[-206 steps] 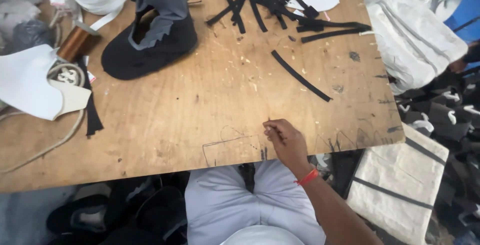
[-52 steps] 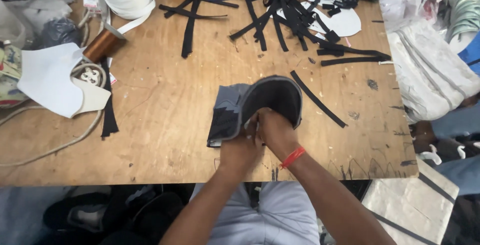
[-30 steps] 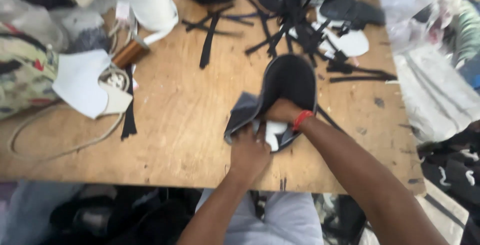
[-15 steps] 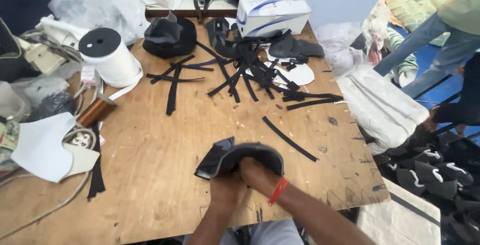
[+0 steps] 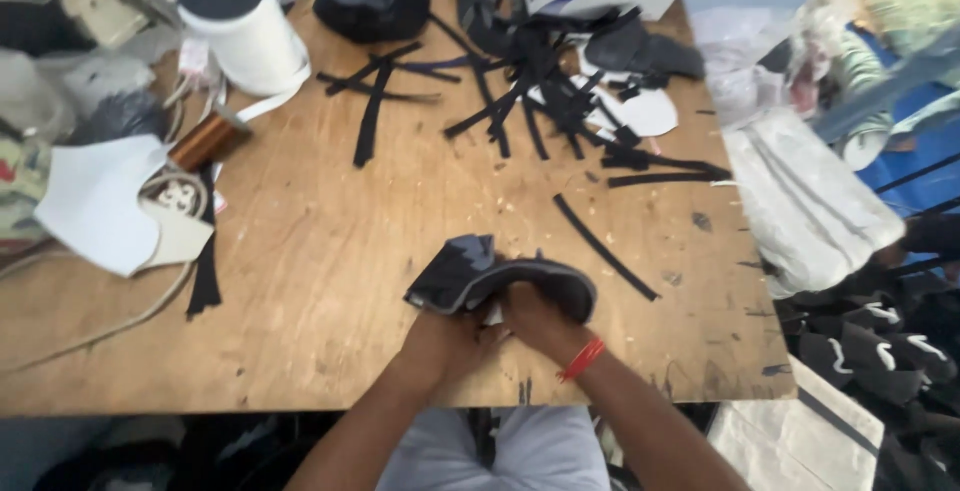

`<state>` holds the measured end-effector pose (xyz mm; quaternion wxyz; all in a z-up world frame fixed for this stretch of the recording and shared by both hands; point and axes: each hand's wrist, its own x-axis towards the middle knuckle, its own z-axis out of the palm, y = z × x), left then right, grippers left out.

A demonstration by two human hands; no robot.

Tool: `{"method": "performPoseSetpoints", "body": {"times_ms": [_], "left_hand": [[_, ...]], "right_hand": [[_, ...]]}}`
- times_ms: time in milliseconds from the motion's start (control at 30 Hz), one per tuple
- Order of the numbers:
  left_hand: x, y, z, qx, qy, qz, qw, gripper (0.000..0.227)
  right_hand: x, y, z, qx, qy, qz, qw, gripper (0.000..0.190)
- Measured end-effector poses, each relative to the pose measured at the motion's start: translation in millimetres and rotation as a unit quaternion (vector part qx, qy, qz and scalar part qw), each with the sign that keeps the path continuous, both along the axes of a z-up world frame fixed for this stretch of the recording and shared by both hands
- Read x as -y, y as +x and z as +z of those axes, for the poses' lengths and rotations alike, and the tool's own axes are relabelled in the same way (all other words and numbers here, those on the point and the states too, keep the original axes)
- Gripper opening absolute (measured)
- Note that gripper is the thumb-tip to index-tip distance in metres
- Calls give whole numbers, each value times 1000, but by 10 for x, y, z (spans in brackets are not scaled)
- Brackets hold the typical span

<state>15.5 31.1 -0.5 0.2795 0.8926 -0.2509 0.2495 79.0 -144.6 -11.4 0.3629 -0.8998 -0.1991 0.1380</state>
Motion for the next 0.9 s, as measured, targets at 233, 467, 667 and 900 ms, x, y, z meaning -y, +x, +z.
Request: {"method": "performPoseSetpoints", "body": {"times_ms": [233,467,667,900], "left_hand": [[163,94,-227,-90,54,79,991,46],[365,157,73,-198,186,-35,962,31],[-485,689,-285,-259,34,8,965,27],[-447,359,79,-262,44,49,963,56]], "right_hand": [[-128,39,421,24,-112,39,993,25],[90,-249,-117,412,-135,133,891,33],[-20,-432,44,124,-123,51,983,28],[-126,-270,770,126,-31,73,989,39]]}}
